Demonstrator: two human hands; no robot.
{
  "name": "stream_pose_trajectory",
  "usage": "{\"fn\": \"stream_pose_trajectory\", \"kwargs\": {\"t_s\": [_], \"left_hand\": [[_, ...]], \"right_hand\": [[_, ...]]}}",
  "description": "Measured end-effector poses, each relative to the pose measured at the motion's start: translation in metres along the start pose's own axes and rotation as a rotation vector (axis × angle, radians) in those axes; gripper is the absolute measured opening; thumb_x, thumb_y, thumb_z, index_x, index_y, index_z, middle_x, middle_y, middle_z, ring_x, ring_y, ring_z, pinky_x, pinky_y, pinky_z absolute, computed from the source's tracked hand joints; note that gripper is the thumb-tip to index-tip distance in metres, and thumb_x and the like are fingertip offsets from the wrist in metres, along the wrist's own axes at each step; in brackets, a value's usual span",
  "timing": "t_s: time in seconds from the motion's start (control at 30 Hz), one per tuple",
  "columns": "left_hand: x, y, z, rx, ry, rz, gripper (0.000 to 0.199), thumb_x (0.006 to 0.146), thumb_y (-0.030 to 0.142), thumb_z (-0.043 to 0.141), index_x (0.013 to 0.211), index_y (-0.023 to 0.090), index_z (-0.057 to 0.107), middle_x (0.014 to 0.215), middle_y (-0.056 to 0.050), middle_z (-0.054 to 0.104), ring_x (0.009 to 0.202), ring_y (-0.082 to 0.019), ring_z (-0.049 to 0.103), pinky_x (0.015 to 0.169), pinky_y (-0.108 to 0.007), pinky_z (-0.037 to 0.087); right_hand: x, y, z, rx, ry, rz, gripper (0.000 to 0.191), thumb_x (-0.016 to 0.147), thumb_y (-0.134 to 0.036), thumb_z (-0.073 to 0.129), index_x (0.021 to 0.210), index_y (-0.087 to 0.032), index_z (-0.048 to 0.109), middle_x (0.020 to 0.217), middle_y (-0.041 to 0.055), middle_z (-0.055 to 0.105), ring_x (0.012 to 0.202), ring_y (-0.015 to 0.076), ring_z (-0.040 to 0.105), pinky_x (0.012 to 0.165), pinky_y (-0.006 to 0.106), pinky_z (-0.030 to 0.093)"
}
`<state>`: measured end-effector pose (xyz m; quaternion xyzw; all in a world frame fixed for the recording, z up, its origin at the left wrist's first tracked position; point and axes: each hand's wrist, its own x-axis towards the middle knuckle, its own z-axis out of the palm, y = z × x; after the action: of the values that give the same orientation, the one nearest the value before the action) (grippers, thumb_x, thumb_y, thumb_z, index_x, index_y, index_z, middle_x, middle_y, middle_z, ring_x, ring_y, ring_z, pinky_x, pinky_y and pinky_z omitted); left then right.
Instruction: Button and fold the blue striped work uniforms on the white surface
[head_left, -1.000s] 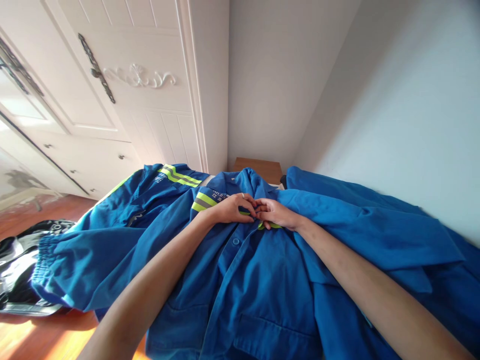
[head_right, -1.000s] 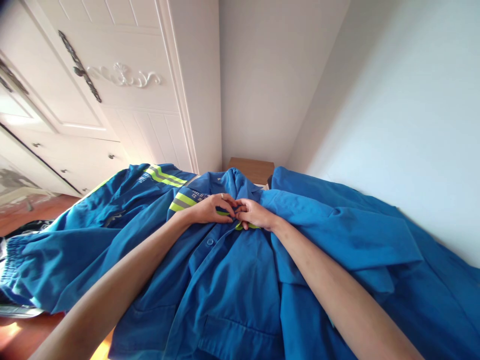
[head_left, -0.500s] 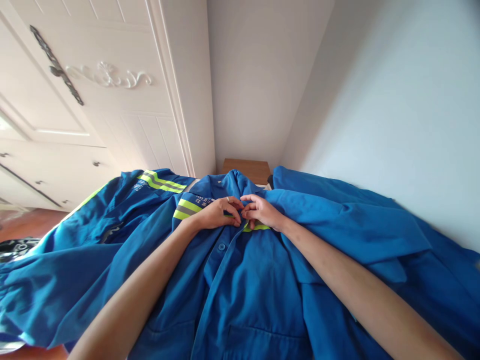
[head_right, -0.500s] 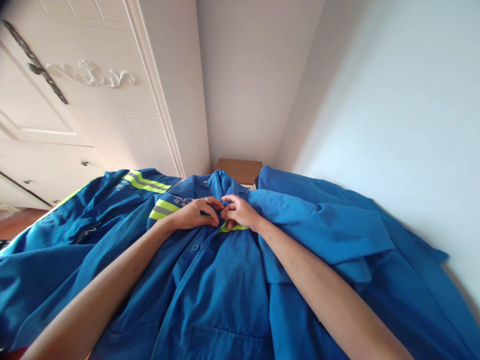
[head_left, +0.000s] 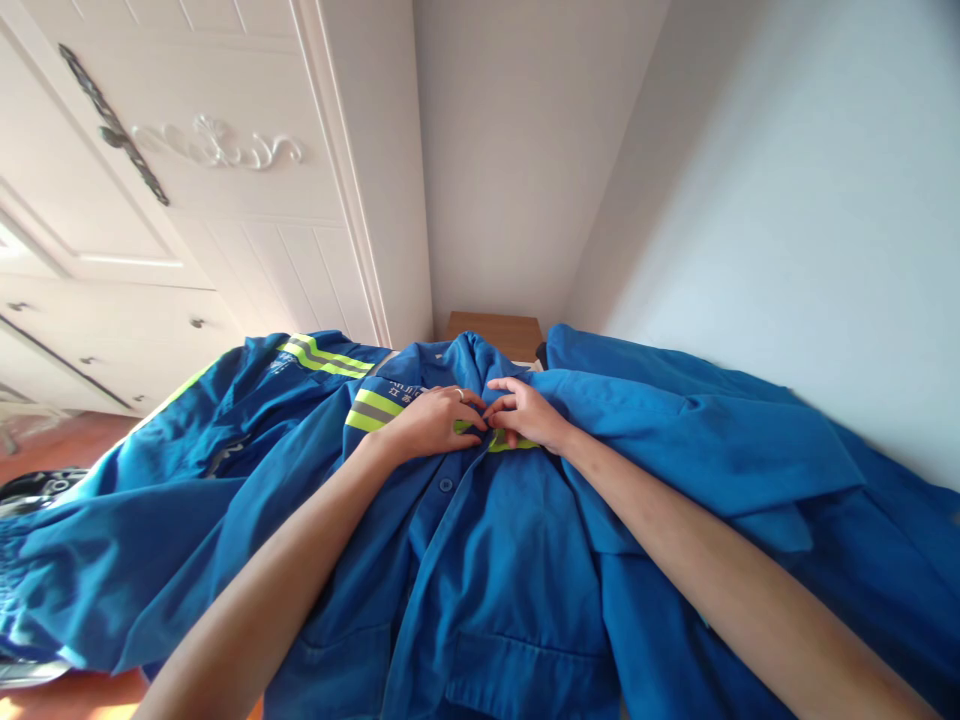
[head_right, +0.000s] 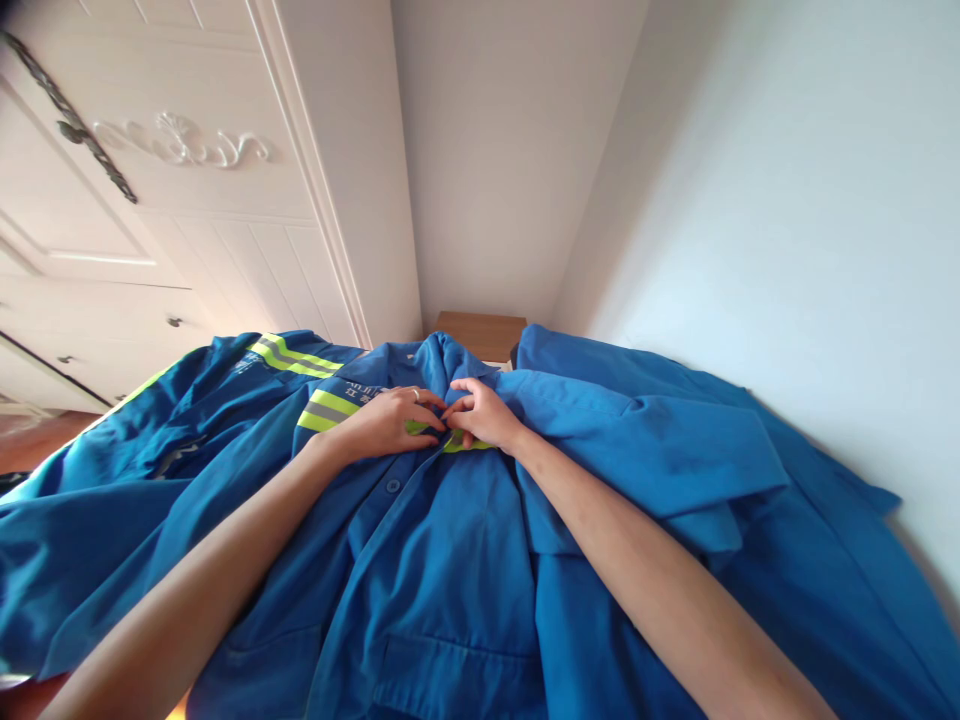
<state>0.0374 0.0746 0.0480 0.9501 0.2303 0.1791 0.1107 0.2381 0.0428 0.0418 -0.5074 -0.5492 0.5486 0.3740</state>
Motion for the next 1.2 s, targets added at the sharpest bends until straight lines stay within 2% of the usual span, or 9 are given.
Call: {"fn": "stream_pose_trajectory", "kwargs": {"t_s": [0.13, 0.33, 0.57, 0.73, 0.83, 0.93, 1.2], "left_hand": [[0.002, 0.01, 0.001, 0.124, 0.063, 0.026, 0.014, 0.084, 0.028, 0.063, 0.091, 0.026, 0.076, 0.109, -0.001, 0.072, 0.095, -0.019, 0.066, 0.09, -0.032, 0.047], [-0.001, 0.004, 0.008, 0.216, 0.203, 0.124, 0.016, 0.088, 0.03, 0.06, 0.089, 0.026, 0.076, 0.107, -0.001, 0.074, 0.09, -0.018, 0.067, 0.085, -0.033, 0.047], [-0.009, 0.009, 0.006, 0.468, 0.267, 0.294, 0.022, 0.094, 0.026, 0.054, 0.083, 0.022, 0.073, 0.105, -0.005, 0.074, 0.089, -0.019, 0.065, 0.081, -0.035, 0.046], [-0.009, 0.011, 0.006, 0.463, 0.33, 0.364, 0.018, 0.092, 0.024, 0.056, 0.079, 0.02, 0.069, 0.103, -0.003, 0.074, 0.087, -0.018, 0.065, 0.081, -0.035, 0.048], [-0.01, 0.01, 0.005, 0.45, 0.362, 0.385, 0.014, 0.091, 0.023, 0.058, 0.082, 0.02, 0.068, 0.101, -0.002, 0.075, 0.083, -0.017, 0.065, 0.079, -0.034, 0.048], [-0.011, 0.012, 0.003, 0.445, 0.392, 0.391, 0.011, 0.091, 0.022, 0.059, 0.084, 0.02, 0.067, 0.098, -0.002, 0.075, 0.08, -0.016, 0.065, 0.078, -0.033, 0.049], [-0.01, 0.016, 0.002, 0.424, 0.447, 0.419, 0.006, 0.089, 0.02, 0.061, 0.084, 0.021, 0.066, 0.096, -0.002, 0.075, 0.079, -0.015, 0.065, 0.076, -0.032, 0.048]], "right_hand": [[-0.001, -0.002, 0.001, -0.01, 0.027, 0.017, 0.054, 0.076, -0.001, 0.063, 0.125, -0.014, 0.045, 0.077, -0.0025, 0.069, 0.037, 0.0074, 0.056, 0.036, 0.019, 0.043], [-0.002, -0.002, 0.0, 0.001, 0.061, 0.015, 0.059, 0.077, -0.002, 0.062, 0.132, -0.013, 0.043, 0.083, 0.0009, 0.071, 0.038, 0.0075, 0.056, 0.037, 0.019, 0.044], [0.0, 0.003, 0.0, -0.133, -0.008, -0.017, 0.066, 0.083, -0.002, 0.056, 0.143, -0.015, 0.033, 0.107, 0.0094, 0.072, 0.038, 0.0063, 0.058, 0.039, 0.019, 0.046], [-0.001, 0.004, -0.001, -0.175, -0.067, -0.058, 0.062, 0.086, -0.004, 0.053, 0.144, -0.017, 0.033, 0.109, 0.0079, 0.071, 0.04, 0.0051, 0.058, 0.041, 0.018, 0.047], [-0.001, 0.002, -0.003, -0.135, -0.092, -0.048, 0.064, 0.084, -0.006, 0.059, 0.142, -0.017, 0.036, 0.104, 0.0064, 0.071, 0.042, 0.0054, 0.059, 0.041, 0.018, 0.048], [-0.001, 0.0, -0.004, -0.117, -0.093, -0.045, 0.066, 0.081, -0.008, 0.065, 0.141, -0.016, 0.038, 0.101, 0.0057, 0.071, 0.042, 0.0055, 0.058, 0.04, 0.018, 0.047], [-0.001, -0.003, -0.004, -0.121, -0.105, -0.072, 0.063, 0.079, -0.005, 0.064, 0.138, -0.014, 0.044, 0.097, 0.0052, 0.072, 0.041, 0.0042, 0.056, 0.04, 0.017, 0.046]]}}
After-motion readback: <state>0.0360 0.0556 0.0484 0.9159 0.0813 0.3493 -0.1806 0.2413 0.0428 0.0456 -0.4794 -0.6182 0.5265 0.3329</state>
